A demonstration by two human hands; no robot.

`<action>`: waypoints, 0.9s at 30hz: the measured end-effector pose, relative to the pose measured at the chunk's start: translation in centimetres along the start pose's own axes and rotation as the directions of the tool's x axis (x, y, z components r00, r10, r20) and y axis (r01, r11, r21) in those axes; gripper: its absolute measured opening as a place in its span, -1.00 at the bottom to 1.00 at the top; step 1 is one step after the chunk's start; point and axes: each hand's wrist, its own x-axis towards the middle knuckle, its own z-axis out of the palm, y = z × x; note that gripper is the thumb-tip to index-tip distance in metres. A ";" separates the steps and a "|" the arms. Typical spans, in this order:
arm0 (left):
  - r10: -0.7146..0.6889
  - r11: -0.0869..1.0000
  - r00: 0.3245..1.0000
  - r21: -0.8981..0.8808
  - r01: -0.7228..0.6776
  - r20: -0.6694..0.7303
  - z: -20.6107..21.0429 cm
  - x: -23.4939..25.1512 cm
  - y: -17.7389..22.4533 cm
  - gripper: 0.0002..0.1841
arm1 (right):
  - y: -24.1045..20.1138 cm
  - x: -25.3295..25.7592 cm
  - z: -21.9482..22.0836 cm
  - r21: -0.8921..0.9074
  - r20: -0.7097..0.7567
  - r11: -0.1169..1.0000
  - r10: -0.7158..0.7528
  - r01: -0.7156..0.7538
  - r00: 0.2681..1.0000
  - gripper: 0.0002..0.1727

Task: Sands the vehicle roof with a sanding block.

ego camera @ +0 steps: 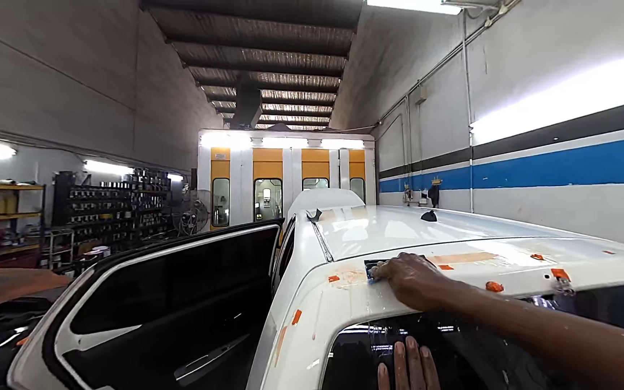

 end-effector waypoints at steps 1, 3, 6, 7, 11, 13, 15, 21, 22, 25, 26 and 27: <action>0.007 1.000 1.000 0.004 -0.007 0.004 0.0 -0.2 -0.1 -0.06 | 2.1 -0.5 0.7 0.053 -0.065 0.996 -0.072 0.075 0.995 -0.48; 0.020 1.000 1.000 0.009 -0.020 0.003 0.0 -0.5 -0.4 -0.06 | 7.6 -3.0 1.2 0.098 -0.168 0.994 -0.038 0.055 0.985 -0.55; 0.010 1.000 1.000 0.002 -0.010 -0.011 0.0 -0.2 -0.3 -0.04 | 9.0 -3.4 -0.3 0.023 -0.103 0.987 0.158 -0.157 0.982 -0.64; 0.009 1.000 1.000 0.002 -0.009 -0.006 -0.1 -0.4 -0.3 -0.04 | 7.1 -2.5 0.1 -0.011 -0.060 0.989 0.149 -0.150 0.987 -0.64; 0.010 1.000 1.000 0.015 -0.010 0.006 -0.1 -0.2 -0.2 -0.06 | -0.7 2.5 0.8 0.053 -0.028 0.986 -0.159 0.160 0.987 -0.50; 0.017 1.000 1.000 0.011 -0.017 0.001 -0.1 -0.4 -0.4 -0.07 | 0.7 2.2 0.8 0.100 -0.058 0.967 -0.230 0.235 0.972 -0.46; 0.022 1.000 1.000 0.010 -0.022 -0.017 -0.1 -0.5 -0.5 -0.10 | 4.1 0.3 1.6 0.115 -0.123 0.956 -0.255 0.269 0.959 -0.44; 0.004 1.000 1.000 0.024 -0.004 -0.023 -0.1 -0.2 -0.2 -0.06 | -0.5 4.0 1.7 0.038 0.001 0.953 -0.301 0.301 0.954 -0.39; 0.002 1.000 1.000 0.018 -0.002 -0.018 -0.1 -0.2 -0.2 -0.07 | -1.3 4.9 1.5 0.034 -0.003 0.943 -0.331 0.330 0.944 -0.43; 0.008 1.000 1.000 -0.007 -0.008 -0.006 -0.2 -0.3 -0.2 -0.10 | 1.1 2.2 1.7 0.099 -0.059 0.939 -0.326 0.330 0.944 -0.38; 0.016 1.000 1.000 -0.001 -0.016 -0.015 -0.1 -0.3 -0.2 -0.10 | 2.9 0.5 1.9 0.122 -0.105 0.939 -0.310 0.321 0.945 -0.37; 0.018 1.000 1.000 0.006 -0.018 -0.022 0.0 -0.2 -0.2 -0.10 | 4.3 -0.8 2.1 0.147 -0.153 0.938 -0.292 0.314 0.944 -0.38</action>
